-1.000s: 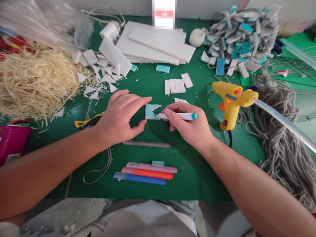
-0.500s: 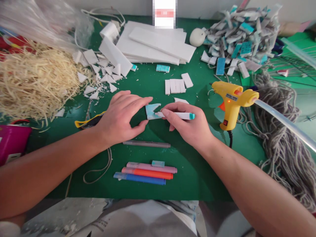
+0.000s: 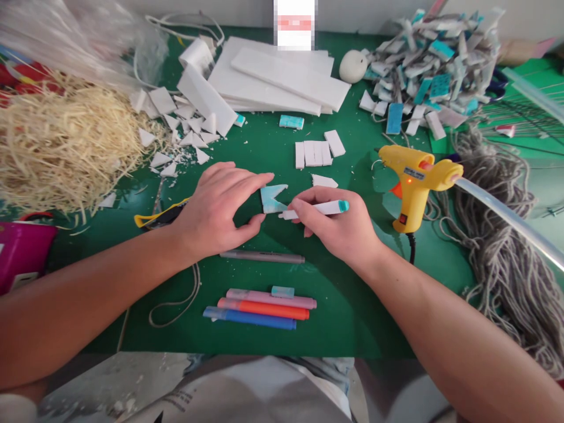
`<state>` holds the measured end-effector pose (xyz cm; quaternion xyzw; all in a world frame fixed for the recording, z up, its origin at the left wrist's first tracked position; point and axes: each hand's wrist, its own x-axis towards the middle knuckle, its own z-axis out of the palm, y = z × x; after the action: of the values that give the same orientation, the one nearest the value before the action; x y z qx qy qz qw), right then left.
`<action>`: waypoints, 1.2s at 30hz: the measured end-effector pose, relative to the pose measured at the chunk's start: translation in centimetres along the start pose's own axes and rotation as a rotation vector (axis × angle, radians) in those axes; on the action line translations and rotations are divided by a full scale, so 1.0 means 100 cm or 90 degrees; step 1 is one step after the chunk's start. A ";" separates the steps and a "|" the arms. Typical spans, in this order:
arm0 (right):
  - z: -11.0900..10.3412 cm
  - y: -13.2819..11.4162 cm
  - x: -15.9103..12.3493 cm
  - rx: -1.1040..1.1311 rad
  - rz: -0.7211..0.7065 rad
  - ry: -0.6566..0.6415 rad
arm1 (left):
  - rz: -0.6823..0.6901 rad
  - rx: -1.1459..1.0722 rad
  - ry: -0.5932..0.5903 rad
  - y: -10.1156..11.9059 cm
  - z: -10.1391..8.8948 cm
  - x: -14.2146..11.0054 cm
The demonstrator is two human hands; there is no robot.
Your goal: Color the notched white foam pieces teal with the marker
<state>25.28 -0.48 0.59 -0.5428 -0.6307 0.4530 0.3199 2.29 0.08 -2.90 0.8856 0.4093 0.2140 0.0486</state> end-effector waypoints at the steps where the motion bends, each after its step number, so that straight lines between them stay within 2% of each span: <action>1: 0.000 0.000 0.000 0.001 -0.001 0.000 | 0.002 0.002 0.002 0.000 0.000 0.000; 5: 0.001 0.001 0.000 0.018 -0.017 0.040 | 0.001 0.006 0.004 0.001 0.000 0.000; 10: 0.000 -0.002 0.000 -0.007 0.006 0.002 | -0.015 -0.004 -0.001 0.000 0.001 0.000; 15: 0.001 -0.001 -0.001 0.006 -0.008 0.027 | -0.016 0.001 -0.012 0.001 0.000 0.000; 20: 0.001 -0.001 -0.001 0.008 0.000 0.001 | -0.001 0.010 0.005 0.001 0.000 0.000; 24: 0.002 -0.001 0.000 0.017 -0.007 0.030 | -0.004 0.007 0.001 0.001 0.000 0.000; 29: 0.001 0.000 0.000 0.010 -0.006 0.007 | -0.004 0.007 0.001 0.001 0.000 0.000; 36: 0.001 0.000 0.001 0.014 -0.005 0.023 | -0.011 0.003 -0.003 0.001 0.001 0.000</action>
<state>25.14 -0.46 0.53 -0.5452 -0.6219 0.4485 0.3388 2.37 0.06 -2.92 0.8828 0.4171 0.2105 0.0492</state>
